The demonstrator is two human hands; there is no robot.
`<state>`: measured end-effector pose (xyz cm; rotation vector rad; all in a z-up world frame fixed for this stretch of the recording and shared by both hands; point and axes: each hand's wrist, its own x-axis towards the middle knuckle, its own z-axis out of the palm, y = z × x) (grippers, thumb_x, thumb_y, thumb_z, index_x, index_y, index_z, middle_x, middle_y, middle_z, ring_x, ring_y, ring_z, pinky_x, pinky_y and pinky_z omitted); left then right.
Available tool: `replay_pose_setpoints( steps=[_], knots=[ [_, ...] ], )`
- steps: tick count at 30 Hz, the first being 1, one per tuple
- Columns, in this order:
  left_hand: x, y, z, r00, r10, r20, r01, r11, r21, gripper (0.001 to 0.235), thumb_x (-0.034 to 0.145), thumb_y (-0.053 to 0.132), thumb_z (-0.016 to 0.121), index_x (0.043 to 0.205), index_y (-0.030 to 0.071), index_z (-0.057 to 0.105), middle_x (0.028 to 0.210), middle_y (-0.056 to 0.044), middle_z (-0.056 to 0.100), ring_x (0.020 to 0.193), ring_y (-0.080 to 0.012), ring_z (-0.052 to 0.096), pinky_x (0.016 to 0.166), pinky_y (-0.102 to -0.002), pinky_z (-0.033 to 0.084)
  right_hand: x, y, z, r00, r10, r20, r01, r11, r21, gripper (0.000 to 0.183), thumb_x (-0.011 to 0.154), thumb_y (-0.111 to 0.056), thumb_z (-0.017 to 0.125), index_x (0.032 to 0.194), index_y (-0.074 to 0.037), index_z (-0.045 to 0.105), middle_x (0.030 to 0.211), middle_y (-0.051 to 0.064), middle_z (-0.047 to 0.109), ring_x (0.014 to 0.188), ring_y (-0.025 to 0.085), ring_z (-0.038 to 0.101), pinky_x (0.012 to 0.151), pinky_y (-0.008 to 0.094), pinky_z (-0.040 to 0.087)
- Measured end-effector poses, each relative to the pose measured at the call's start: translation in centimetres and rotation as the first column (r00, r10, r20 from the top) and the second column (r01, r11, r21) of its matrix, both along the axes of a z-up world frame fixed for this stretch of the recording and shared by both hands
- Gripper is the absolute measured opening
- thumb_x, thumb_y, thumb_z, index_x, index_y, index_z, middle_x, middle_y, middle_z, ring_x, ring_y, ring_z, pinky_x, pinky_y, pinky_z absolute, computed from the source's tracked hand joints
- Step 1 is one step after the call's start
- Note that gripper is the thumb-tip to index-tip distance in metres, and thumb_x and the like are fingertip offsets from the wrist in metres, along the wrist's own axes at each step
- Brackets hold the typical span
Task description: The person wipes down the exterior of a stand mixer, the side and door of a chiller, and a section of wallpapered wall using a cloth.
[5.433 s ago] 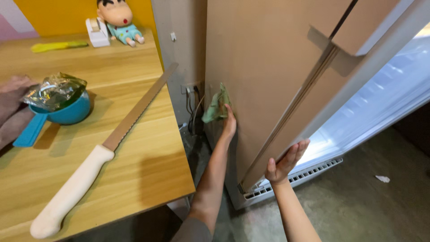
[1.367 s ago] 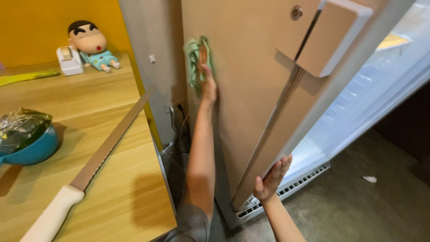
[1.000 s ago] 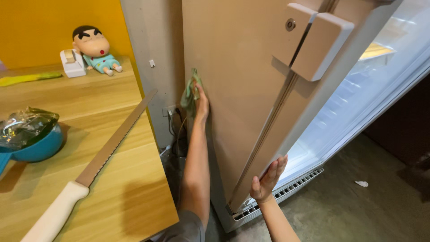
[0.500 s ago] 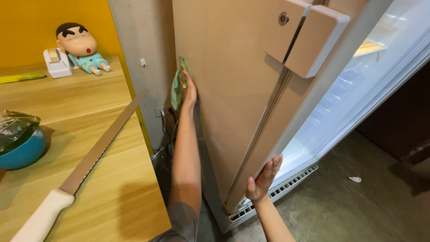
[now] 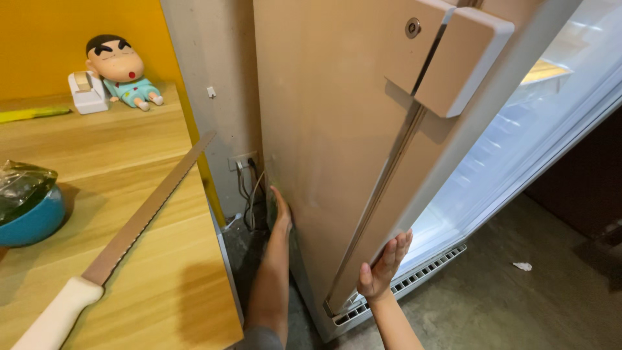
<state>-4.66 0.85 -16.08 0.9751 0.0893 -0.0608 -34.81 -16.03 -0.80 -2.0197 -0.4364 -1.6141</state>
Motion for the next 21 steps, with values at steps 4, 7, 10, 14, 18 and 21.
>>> replay_pose_setpoints(
  steps=[4,7,10,14,18,21],
  knots=[
    [6.4,-0.2,3.3,0.991,0.009,0.134,-0.021,0.996,0.087,0.106,0.091,0.085,0.017,0.165,0.010,0.019,0.172,-0.011,0.021,0.157,-0.0311,0.021,0.126,-0.047,0.018,0.2,-0.2,0.0,1.000,-0.003,0.005,0.003,1.000,-0.003,0.076,0.101,-0.038,0.044,0.168,-0.013,0.018,0.176,0.004,0.016,0.165,0.033,0.009,0.135,0.056,0.005],
    [6.6,0.6,2.0,0.865,0.095,0.493,-0.235,0.944,0.230,0.106,0.092,0.085,0.016,0.166,0.010,0.011,0.175,-0.010,0.003,0.161,-0.0280,0.000,0.127,-0.044,0.000,0.1,-0.1,-0.6,1.000,-0.016,-0.024,0.016,1.000,-0.003,0.076,0.102,-0.038,0.043,0.168,-0.013,0.017,0.176,0.004,0.015,0.165,0.033,0.008,0.136,0.056,0.004],
    [4.5,1.7,-0.3,0.998,-0.042,0.053,0.024,0.952,0.305,0.103,0.090,0.083,0.012,0.164,0.013,0.004,0.173,-0.007,-0.004,0.159,-0.0251,-0.004,0.125,-0.044,0.000,0.4,0.0,-0.6,1.000,-0.008,0.002,0.008,1.000,0.012,0.076,0.101,-0.039,0.042,0.168,-0.014,0.019,0.176,0.003,0.017,0.165,0.030,0.010,0.137,0.055,0.004],
    [5.1,1.0,-0.5,0.991,-0.013,0.136,-0.021,0.968,0.250,0.102,0.091,0.082,0.011,0.164,0.012,0.003,0.173,-0.007,-0.002,0.159,-0.0257,-0.002,0.125,-0.044,0.003,0.1,0.0,-0.4,1.000,-0.005,-0.010,0.005,1.000,0.005,0.076,0.101,-0.039,0.042,0.168,-0.013,0.019,0.176,0.004,0.017,0.165,0.031,0.009,0.136,0.055,0.004],
    [7.7,0.8,0.0,0.965,0.089,0.249,-0.156,0.952,0.265,0.102,0.094,0.081,0.015,0.164,0.008,0.013,0.174,-0.010,0.008,0.160,-0.0262,0.005,0.128,-0.041,0.006,0.4,-0.3,-0.8,1.000,0.006,-0.012,-0.006,1.000,0.011,0.076,0.101,-0.039,0.043,0.168,-0.013,0.018,0.176,0.004,0.016,0.165,0.030,0.009,0.136,0.055,0.003],
    [7.6,1.6,-0.3,0.982,0.081,0.168,-0.131,0.942,0.308,0.101,0.097,0.080,0.017,0.164,0.005,0.014,0.174,-0.010,0.009,0.161,-0.0254,0.007,0.128,-0.040,0.007,0.6,-0.3,-1.0,1.000,0.002,-0.004,-0.002,1.000,0.014,0.076,0.101,-0.038,0.042,0.169,-0.014,0.018,0.176,0.003,0.017,0.165,0.030,0.009,0.137,0.056,0.005]
  ],
)
